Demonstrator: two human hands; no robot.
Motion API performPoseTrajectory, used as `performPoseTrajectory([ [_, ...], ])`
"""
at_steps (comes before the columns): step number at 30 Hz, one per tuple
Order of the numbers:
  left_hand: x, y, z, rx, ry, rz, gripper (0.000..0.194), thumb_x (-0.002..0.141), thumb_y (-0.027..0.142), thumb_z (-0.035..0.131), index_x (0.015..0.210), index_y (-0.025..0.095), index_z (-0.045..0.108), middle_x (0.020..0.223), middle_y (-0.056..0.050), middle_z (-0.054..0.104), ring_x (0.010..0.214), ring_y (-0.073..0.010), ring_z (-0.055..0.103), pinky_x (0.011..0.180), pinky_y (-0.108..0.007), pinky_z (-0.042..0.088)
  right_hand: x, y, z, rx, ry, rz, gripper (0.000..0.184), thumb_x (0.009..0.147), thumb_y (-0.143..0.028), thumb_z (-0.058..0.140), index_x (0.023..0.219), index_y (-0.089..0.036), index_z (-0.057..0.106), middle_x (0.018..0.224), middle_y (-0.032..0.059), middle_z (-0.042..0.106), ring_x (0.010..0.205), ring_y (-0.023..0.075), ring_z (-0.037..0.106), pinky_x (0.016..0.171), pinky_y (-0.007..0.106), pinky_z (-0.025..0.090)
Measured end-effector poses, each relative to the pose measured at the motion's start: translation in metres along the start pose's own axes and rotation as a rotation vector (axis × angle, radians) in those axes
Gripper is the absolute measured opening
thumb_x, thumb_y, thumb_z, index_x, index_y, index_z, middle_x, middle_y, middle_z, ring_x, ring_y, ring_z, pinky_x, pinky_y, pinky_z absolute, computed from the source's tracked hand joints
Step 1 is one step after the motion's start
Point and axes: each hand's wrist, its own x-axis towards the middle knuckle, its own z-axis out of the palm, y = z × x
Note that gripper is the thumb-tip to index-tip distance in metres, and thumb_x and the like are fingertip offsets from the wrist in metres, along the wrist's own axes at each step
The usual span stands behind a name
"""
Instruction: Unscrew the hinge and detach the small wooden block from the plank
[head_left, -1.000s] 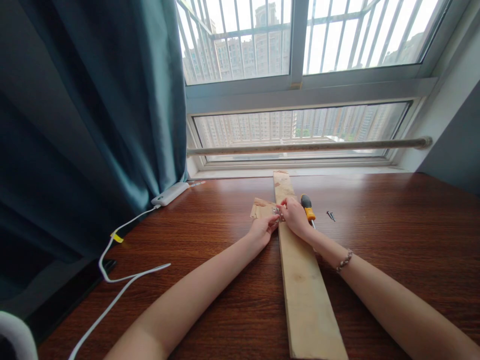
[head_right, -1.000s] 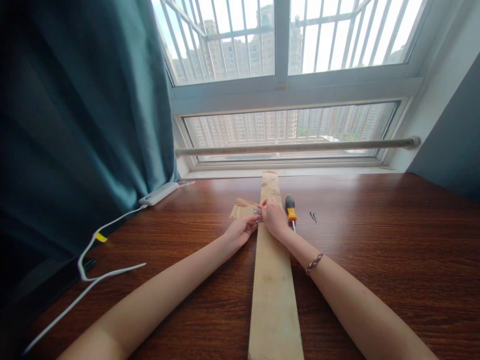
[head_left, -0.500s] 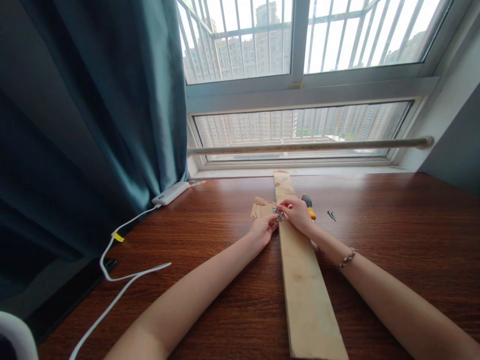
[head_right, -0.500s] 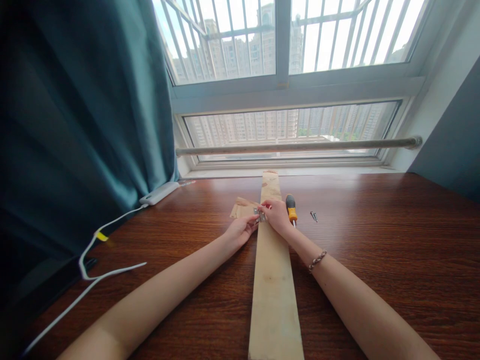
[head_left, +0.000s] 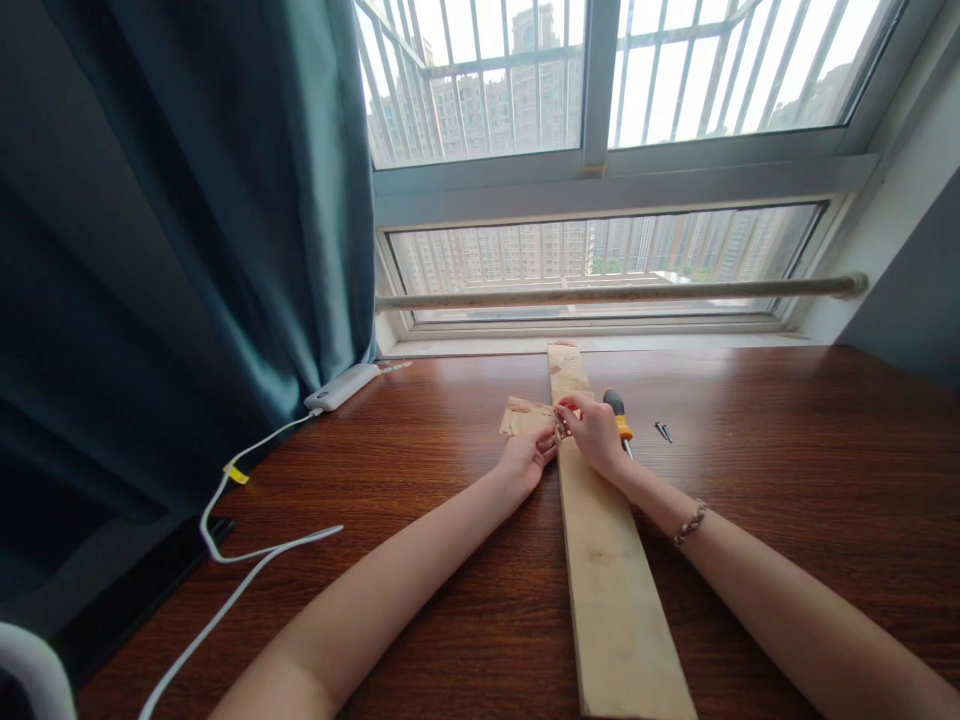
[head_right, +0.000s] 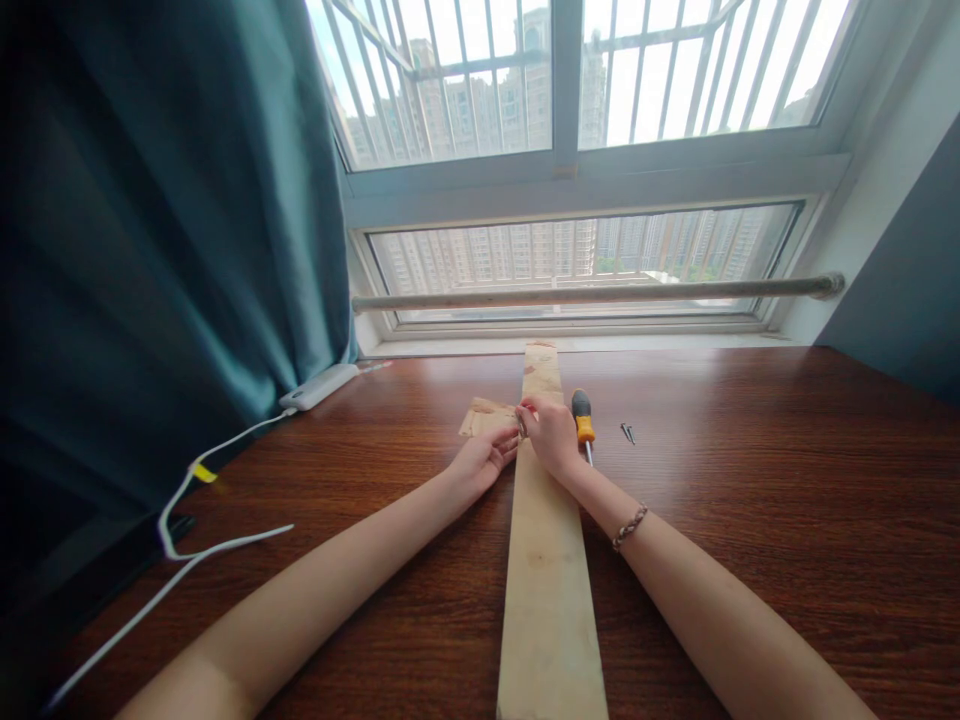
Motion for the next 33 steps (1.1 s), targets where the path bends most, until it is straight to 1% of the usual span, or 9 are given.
performPoseTrajectory([
  [3, -0.002, 0.002, 0.002, -0.016, 0.007, -0.011, 0.015, 0.071, -0.001, 0.053, 0.077, 0.011, 0.061, 0.071, -0.006, 0.066, 0.06, -0.0113, 0.062, 0.063, -0.023, 0.051, 0.0, -0.002, -0.002, -0.032, 0.033, -0.027, 0.018, 0.084, -0.029, 0.051, 0.081, -0.021, 0.067, 0.076, 0.0029, 0.068, 0.068, 0.0174, 0.059, 0.063, 0.025, 0.038],
  [5, -0.005, 0.004, 0.004, -0.027, 0.032, -0.018, 0.011, 0.073, 0.002, 0.052, 0.076, 0.011, 0.059, 0.07, -0.007, 0.065, 0.06, -0.013, 0.063, 0.062, -0.025, 0.051, 0.003, -0.001, -0.003, 0.004, 0.076, -0.027, 0.018, 0.083, -0.03, 0.051, 0.08, -0.02, 0.066, 0.077, 0.0029, 0.067, 0.069, 0.0177, 0.06, 0.064, 0.025, 0.038],
  [8, -0.01, 0.006, 0.009, -0.042, 0.072, -0.01, 0.009, 0.074, 0.005, 0.051, 0.075, 0.013, 0.055, 0.069, -0.007, 0.064, 0.062, -0.0154, 0.063, 0.063, -0.028, 0.052, 0.007, 0.006, -0.002, 0.128, 0.108, 0.071, 0.021, 0.083, -0.034, 0.05, 0.079, -0.019, 0.063, 0.07, 0.0028, 0.066, 0.064, 0.0173, 0.06, 0.062, 0.025, 0.039],
  [12, -0.018, 0.005, 0.016, -0.077, 0.065, 0.059, 0.012, 0.074, 0.003, 0.05, 0.073, 0.015, 0.054, 0.067, -0.003, 0.063, 0.059, -0.0119, 0.061, 0.07, -0.028, 0.051, 0.009, 0.014, 0.003, 0.181, 0.111, 0.199, 0.024, 0.08, -0.037, 0.049, 0.072, -0.017, 0.06, 0.069, 0.0054, 0.065, 0.066, 0.0184, 0.06, 0.062, 0.026, 0.04],
  [16, -0.02, 0.004, 0.018, -0.111, 0.052, 0.107, 0.014, 0.075, 0.001, 0.05, 0.074, 0.014, 0.056, 0.067, -0.002, 0.063, 0.06, -0.0093, 0.06, 0.073, -0.025, 0.049, 0.007, 0.016, 0.007, 0.16, 0.11, 0.235, 0.025, 0.078, -0.036, 0.047, 0.068, -0.016, 0.059, 0.067, 0.0066, 0.064, 0.064, 0.019, 0.059, 0.062, 0.028, 0.039],
  [19, -0.019, 0.005, 0.017, -0.139, 0.067, 0.087, 0.015, 0.076, 0.0, 0.048, 0.075, 0.014, 0.055, 0.069, -0.003, 0.063, 0.063, -0.0096, 0.061, 0.073, -0.024, 0.049, 0.006, 0.017, 0.008, 0.159, 0.097, 0.242, 0.025, 0.078, -0.036, 0.047, 0.067, -0.017, 0.059, 0.067, 0.0064, 0.064, 0.063, 0.0188, 0.058, 0.062, 0.028, 0.039],
  [26, -0.018, 0.012, 0.016, -0.103, 0.209, 0.065, 0.011, 0.081, 0.005, 0.047, 0.078, 0.014, 0.053, 0.071, -0.006, 0.063, 0.065, -0.0111, 0.063, 0.069, -0.023, 0.05, 0.005, 0.011, 0.004, 0.18, 0.077, 0.246, 0.025, 0.076, -0.039, 0.052, 0.072, -0.016, 0.062, 0.071, 0.006, 0.066, 0.065, 0.0187, 0.061, 0.062, 0.027, 0.041],
  [30, -0.023, 0.026, 0.005, -0.008, 0.235, 0.057, 0.008, 0.085, 0.014, 0.048, 0.078, 0.013, 0.052, 0.067, -0.007, 0.062, 0.058, -0.0139, 0.063, 0.059, -0.026, 0.052, 0.003, 0.004, 0.003, 0.215, 0.059, 0.224, 0.025, 0.076, -0.039, 0.053, 0.068, -0.017, 0.061, 0.067, 0.0053, 0.065, 0.061, 0.0178, 0.06, 0.057, 0.026, 0.04],
  [33, -0.026, 0.042, -0.017, 0.076, 0.27, 0.086, 0.006, 0.085, 0.013, 0.05, 0.08, 0.011, 0.053, 0.067, -0.009, 0.063, 0.056, -0.0143, 0.063, 0.054, -0.025, 0.052, 0.002, 0.001, 0.004, 0.225, 0.047, 0.207, 0.026, 0.077, -0.039, 0.053, 0.064, -0.017, 0.058, 0.062, 0.0048, 0.063, 0.059, 0.0177, 0.058, 0.056, 0.026, 0.038],
])
